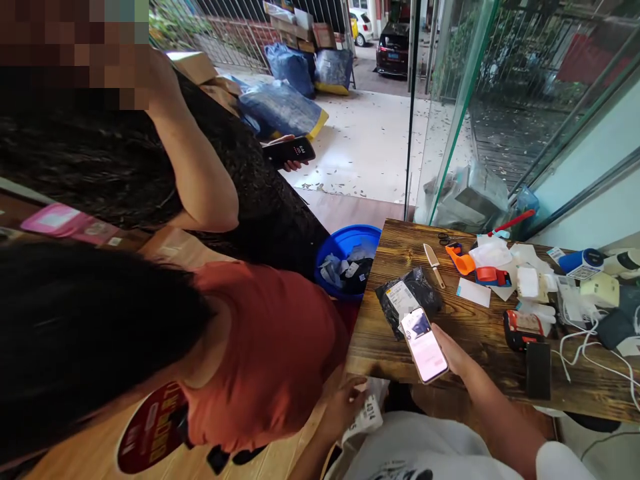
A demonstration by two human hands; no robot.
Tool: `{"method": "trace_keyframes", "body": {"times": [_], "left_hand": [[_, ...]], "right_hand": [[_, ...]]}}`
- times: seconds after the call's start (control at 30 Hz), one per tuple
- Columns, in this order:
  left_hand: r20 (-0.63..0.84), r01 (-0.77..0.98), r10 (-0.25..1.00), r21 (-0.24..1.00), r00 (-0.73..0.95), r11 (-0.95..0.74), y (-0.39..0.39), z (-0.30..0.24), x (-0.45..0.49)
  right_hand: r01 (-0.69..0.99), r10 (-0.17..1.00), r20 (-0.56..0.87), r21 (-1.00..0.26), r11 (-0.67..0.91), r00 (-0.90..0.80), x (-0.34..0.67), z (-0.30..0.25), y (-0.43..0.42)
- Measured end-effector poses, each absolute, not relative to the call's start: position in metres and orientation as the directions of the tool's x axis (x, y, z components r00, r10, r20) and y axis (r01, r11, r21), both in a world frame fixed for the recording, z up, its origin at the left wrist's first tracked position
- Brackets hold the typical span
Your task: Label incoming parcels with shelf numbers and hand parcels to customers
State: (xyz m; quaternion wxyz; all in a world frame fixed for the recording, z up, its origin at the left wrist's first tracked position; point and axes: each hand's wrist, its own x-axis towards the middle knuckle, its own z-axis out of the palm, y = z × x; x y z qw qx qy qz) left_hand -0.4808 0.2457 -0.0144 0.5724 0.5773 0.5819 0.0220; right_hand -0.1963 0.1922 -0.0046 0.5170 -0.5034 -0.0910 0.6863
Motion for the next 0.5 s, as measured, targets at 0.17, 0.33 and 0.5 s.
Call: {"method": "trace_keyframes", "body": {"times": [0.17,0.33,0.5], "left_hand": [[-0.702,0.476,0.697,0.669,0.149,0.572,0.216,-0.031,-0.508],[-0.719,0.382,0.687,0.668,0.109,0.638,0.212,-0.036,-0.513],[-0.701,0.383,0.703,0.686,0.119,0.619,0.207,-0.040,-0.514]], "right_hand": [[-0.582,0.835,-0.550,-0.681,-0.444,0.005,-0.200,-0.001,0.229],[-0.538,0.855,-0.517,-0.709,-0.457,-0.046,-0.198,0.006,0.244],[-0.500,0.851,-0.525,-0.728,-0.469,-0.034,-0.195,0.010,0.248]]}}
